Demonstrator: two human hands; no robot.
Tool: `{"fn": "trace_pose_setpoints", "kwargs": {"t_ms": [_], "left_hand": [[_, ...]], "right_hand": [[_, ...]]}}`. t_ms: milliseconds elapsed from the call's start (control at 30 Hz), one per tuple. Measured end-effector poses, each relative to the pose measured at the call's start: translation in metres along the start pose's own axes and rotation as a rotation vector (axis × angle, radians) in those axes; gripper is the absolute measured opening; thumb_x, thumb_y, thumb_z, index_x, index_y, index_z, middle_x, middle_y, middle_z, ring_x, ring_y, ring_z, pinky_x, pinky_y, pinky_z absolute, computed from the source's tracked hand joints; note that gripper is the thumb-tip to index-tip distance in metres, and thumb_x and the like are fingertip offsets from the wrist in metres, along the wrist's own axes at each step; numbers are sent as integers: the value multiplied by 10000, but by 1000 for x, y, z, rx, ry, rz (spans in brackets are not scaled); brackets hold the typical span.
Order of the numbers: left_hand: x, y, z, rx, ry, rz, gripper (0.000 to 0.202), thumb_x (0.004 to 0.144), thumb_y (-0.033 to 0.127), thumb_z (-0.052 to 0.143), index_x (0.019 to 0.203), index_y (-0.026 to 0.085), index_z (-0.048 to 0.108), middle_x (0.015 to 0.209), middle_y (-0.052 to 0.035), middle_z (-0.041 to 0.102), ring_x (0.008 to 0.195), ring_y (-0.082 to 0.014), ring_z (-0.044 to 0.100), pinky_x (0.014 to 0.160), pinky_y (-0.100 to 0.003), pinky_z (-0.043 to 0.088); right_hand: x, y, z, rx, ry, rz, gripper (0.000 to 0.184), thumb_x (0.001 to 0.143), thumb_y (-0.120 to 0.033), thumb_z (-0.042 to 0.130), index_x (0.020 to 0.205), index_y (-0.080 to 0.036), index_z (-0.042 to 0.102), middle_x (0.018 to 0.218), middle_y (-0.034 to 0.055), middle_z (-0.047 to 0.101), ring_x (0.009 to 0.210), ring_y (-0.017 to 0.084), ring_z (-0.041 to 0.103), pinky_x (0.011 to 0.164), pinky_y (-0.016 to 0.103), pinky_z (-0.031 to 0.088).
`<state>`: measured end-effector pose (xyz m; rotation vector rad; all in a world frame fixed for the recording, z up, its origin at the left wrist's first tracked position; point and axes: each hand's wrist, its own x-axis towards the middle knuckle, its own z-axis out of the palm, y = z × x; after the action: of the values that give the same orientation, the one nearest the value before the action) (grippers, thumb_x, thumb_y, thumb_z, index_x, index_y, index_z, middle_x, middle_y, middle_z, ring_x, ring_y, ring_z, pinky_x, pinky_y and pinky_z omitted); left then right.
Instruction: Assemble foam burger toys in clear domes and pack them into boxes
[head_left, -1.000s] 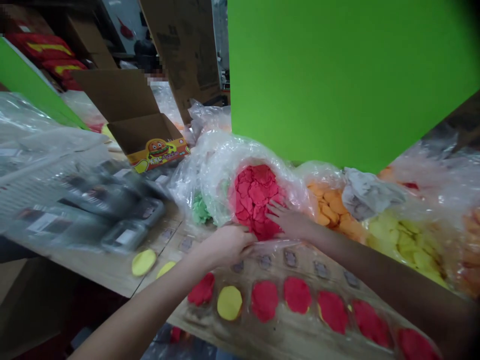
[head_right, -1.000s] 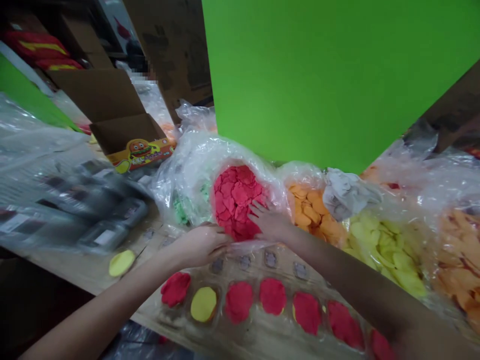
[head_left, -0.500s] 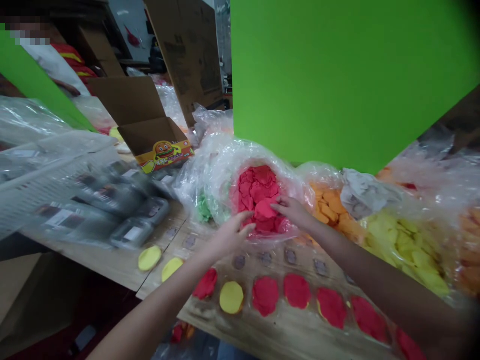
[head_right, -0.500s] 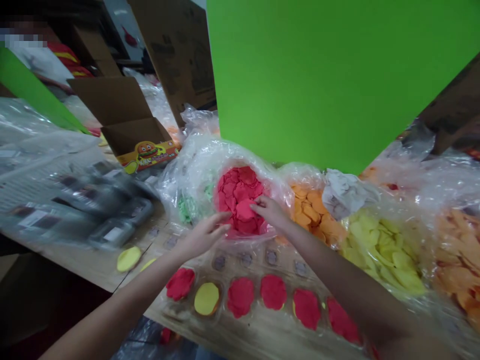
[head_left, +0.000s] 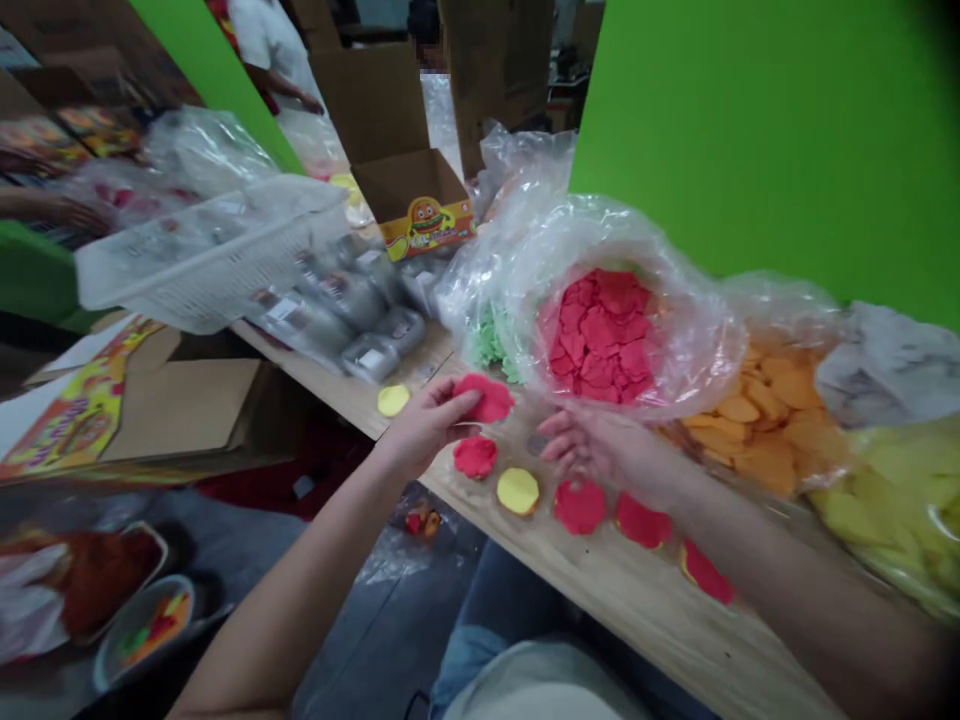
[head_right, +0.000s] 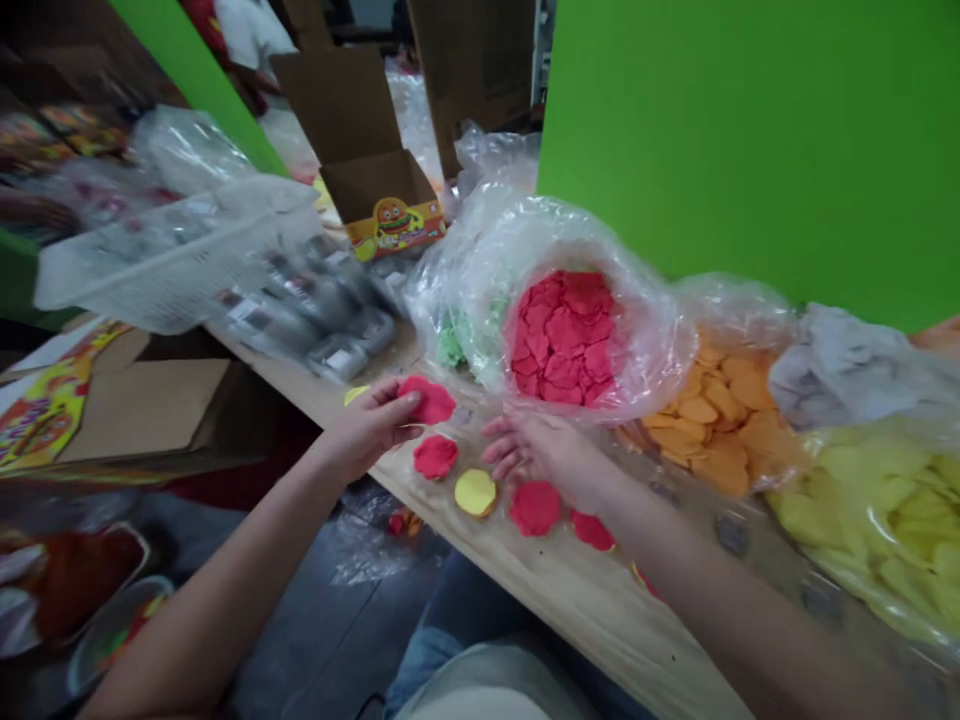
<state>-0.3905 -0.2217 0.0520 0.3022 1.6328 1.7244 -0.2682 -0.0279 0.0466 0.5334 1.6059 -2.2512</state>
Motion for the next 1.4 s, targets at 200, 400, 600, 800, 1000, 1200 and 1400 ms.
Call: {"fn": "trace_pose_setpoints", "kwargs": {"t_ms": [200,400,600,800,1000,1200,1400], "left_hand": [[-54,-63,-1,715,164,553,231,791,170,527,1001,211,614,1125,-78,579,1091,-201,518,964,-394,400],[-88,-136,-15,730,267,443,300,837,147,423,1105,219,537,1132,-86,559,1072,-183,525,910,-384,444],[-102,-158,-14,829,228,429,290,849,136,394,1066,210,572,1120,-89,571,1063,-182,532,919,-385,445],[-91,-159,-6,1060,178,660,360,839,129,436,1178,203,533,1188,-99,554,1150,-199,474,950,-383,420],[-84,-158,8,1309,47,707,432,861,222,454,1292,219,436,1293,-58,513,1261,-213,371,1031,-409,308],[-77,-149,11,1382,-12,672,425,858,337,461,1268,224,469,1294,-65,510,1285,-223,337,1086,-447,186],[-64,-138,9,1486,-121,775,565,837,375,482,1358,205,341,1400,-89,377,1319,-256,266,1085,-495,161]], "right_hand": [[33,47,48,0,-124,-29,301,794,-414,554,977,-175,572,855,41,633,702,127,587,560,224,454],[25,81,19,-652,156,-285,178,776,-330,547,754,-154,570,671,-19,538,632,121,492,591,243,389],[29,100,20,-1086,191,-321,166,802,-268,512,877,-161,614,777,32,611,721,164,547,658,275,405],[21,103,13,-1273,365,-429,367,808,-192,518,1173,-161,502,1023,86,600,905,187,564,788,309,446],[-12,117,20,-1544,401,-611,353,835,-158,460,1177,-195,541,1218,127,519,1155,261,432,931,427,393],[-19,134,37,-1595,367,-563,380,844,-251,490,1219,-198,518,1376,131,384,1305,339,230,977,521,327],[-19,96,3,-1298,501,-746,378,856,-193,428,1230,-200,479,1221,94,529,1181,218,425,971,411,388]]}}
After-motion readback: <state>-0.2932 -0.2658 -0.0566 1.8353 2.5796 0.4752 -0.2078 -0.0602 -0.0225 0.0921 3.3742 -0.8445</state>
